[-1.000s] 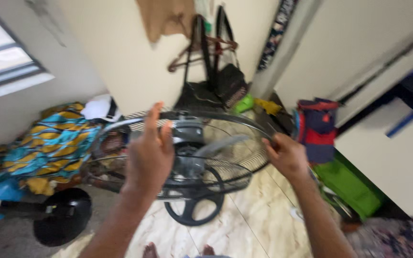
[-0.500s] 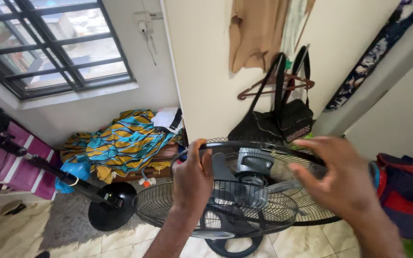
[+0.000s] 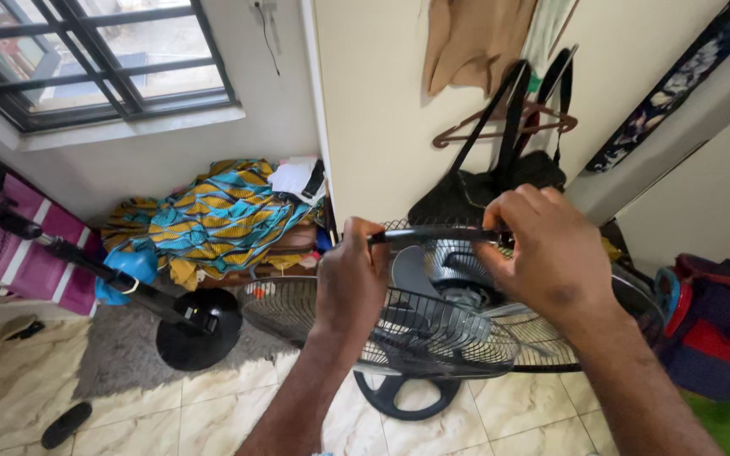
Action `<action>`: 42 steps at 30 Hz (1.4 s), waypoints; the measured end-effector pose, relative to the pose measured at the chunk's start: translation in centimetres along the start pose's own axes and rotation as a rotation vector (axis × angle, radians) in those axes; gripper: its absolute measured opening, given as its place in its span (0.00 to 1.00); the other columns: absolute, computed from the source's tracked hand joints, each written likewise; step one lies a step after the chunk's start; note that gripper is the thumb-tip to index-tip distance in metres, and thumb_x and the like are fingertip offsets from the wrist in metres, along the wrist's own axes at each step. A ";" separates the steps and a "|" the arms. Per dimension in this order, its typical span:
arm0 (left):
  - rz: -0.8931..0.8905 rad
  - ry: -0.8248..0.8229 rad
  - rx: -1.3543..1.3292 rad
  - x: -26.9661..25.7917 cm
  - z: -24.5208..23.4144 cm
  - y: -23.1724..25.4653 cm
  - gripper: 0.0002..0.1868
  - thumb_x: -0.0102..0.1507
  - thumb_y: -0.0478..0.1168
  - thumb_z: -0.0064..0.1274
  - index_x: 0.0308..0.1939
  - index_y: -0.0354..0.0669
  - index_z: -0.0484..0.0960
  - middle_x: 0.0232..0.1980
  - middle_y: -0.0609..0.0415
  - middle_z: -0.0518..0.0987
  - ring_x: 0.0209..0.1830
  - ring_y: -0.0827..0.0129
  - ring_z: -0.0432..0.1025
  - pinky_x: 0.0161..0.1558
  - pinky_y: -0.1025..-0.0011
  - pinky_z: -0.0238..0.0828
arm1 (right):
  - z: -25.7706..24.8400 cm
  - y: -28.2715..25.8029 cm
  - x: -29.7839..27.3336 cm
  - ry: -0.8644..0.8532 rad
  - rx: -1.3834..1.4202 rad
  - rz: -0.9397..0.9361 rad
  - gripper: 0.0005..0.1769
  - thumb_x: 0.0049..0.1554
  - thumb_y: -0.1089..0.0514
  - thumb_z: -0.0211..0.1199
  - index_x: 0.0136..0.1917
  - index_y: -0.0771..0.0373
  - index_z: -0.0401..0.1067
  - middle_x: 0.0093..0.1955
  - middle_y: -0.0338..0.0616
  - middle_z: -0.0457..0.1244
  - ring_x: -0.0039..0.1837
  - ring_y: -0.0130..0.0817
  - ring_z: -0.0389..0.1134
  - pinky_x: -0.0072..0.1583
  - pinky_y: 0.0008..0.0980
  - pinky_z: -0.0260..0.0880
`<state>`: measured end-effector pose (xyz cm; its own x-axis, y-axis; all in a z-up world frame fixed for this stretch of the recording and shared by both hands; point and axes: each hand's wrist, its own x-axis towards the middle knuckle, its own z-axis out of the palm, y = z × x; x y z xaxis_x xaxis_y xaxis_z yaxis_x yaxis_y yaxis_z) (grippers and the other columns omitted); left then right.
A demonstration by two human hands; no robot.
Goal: The person reassembles a standing electric fan by hand, attaching the front grille to the fan head and aligning it with the rear grille. The person then picks up a screwdriver and begins to tighten the central screw to secure the grille.
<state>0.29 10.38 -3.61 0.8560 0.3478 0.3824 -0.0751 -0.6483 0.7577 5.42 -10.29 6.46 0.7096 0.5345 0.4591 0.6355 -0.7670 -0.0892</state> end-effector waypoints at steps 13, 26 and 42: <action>-0.193 -0.055 0.094 -1.3 -1.4 -7.6 0.15 0.65 0.43 0.55 0.55 0.48 0.75 0.24 0.41 0.81 0.29 0.43 0.79 0.29 0.49 0.71 | 0.7 0.7 -0.1 0.000 -0.006 0.041 0.18 0.43 0.55 0.76 0.43 0.58 0.71 0.42 0.44 0.63 0.50 0.46 0.66 0.50 0.45 0.66; -0.027 -0.136 0.194 -1.8 -2.0 -13.7 0.11 0.68 0.45 0.51 0.46 0.42 0.73 0.31 0.42 0.82 0.31 0.43 0.79 0.29 0.50 0.74 | 1.1 0.6 -0.4 -0.006 -0.057 0.049 0.19 0.47 0.53 0.77 0.46 0.57 0.71 0.42 0.42 0.63 0.48 0.42 0.65 0.48 0.43 0.65; 0.063 -0.043 0.134 -1.2 -0.3 -15.2 0.10 0.67 0.42 0.57 0.40 0.42 0.73 0.25 0.45 0.80 0.27 0.48 0.78 0.26 0.55 0.71 | 1.3 0.7 -0.3 -0.009 -0.091 0.047 0.18 0.48 0.54 0.76 0.47 0.57 0.70 0.43 0.41 0.63 0.49 0.41 0.65 0.48 0.44 0.66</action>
<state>0.29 20.02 -15.45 0.8732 0.2764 0.4015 -0.0623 -0.7536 0.6543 6.02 -10.53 5.15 0.7406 0.5004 0.4486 0.5719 -0.8198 -0.0297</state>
